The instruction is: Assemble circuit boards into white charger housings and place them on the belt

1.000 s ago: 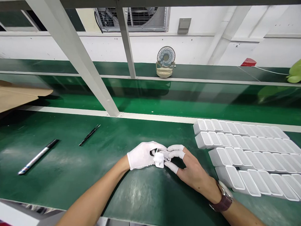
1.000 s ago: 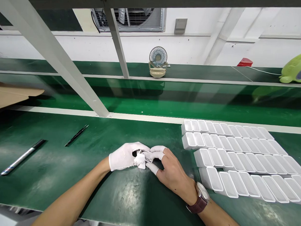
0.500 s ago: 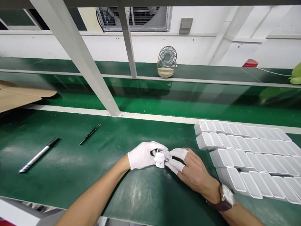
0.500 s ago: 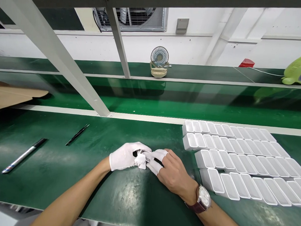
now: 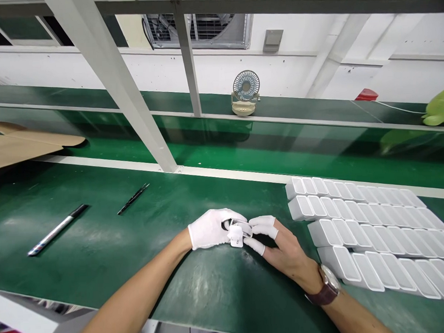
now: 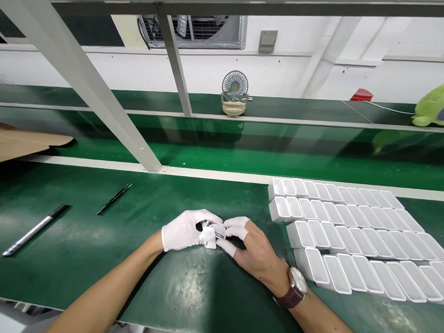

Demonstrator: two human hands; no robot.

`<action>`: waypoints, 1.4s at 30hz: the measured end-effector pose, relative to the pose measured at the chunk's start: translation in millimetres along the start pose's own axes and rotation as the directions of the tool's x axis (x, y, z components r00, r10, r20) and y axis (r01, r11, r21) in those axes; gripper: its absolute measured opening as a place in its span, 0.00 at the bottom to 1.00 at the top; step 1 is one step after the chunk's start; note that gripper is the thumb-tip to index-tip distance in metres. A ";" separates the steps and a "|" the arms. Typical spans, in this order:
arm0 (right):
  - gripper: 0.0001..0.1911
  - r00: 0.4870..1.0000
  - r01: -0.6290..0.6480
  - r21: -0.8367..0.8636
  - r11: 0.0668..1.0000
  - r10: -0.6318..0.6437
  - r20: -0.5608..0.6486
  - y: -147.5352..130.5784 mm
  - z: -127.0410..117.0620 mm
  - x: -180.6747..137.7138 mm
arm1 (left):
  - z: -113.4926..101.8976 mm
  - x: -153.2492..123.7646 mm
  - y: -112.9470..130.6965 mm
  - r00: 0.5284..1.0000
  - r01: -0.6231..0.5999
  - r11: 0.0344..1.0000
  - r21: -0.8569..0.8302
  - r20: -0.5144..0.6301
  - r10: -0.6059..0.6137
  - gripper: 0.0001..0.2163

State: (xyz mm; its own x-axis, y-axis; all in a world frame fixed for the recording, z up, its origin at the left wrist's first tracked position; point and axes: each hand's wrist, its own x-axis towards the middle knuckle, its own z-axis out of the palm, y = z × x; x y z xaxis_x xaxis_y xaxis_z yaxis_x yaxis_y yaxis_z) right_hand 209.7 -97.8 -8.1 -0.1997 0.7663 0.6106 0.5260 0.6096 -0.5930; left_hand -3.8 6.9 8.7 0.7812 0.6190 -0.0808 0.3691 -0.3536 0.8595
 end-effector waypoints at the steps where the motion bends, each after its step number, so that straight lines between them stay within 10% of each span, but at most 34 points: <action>1: 0.21 1.000 -0.012 -0.004 1.000 0.012 -0.002 -0.5 -0.1 0.1 | 0.0 -0.1 -0.1 1.000 -0.004 1.000 -0.001 0.000 0.004 0.21; 15: 0.29 0.987 0.159 -0.181 0.970 -0.154 0.045 -0.4 -1.8 -3.7 | -0.7 -0.1 2.6 1.000 -0.006 1.000 0.019 0.004 0.005 0.21; 34: 0.22 0.999 0.023 -0.128 0.991 -0.017 0.048 -2.5 2.6 -0.1 | 1.8 0.2 -0.6 1.000 -0.001 0.999 0.037 -0.004 0.001 0.24; 38: 0.23 0.999 -0.008 -0.107 0.994 0.012 0.037 -3.2 4.9 -0.8 | 2.9 -0.8 0.4 0.999 0.009 0.980 -0.200 0.036 -0.002 0.38; 42: 0.23 0.999 0.020 -0.089 0.996 -0.018 0.029 -3.5 6.3 -0.8 | -1.3 -1.1 6.3 0.995 0.072 0.932 -0.354 0.096 -0.041 0.30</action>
State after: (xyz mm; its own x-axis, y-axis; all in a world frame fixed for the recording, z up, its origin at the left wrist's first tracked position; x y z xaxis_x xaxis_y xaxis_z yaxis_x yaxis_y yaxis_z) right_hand 202.7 -99.3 -9.8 -0.2329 0.7608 0.6057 0.5930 0.6048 -0.5316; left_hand -3.1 4.9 14.9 0.8102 0.5627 -0.1639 0.2224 -0.0364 0.9743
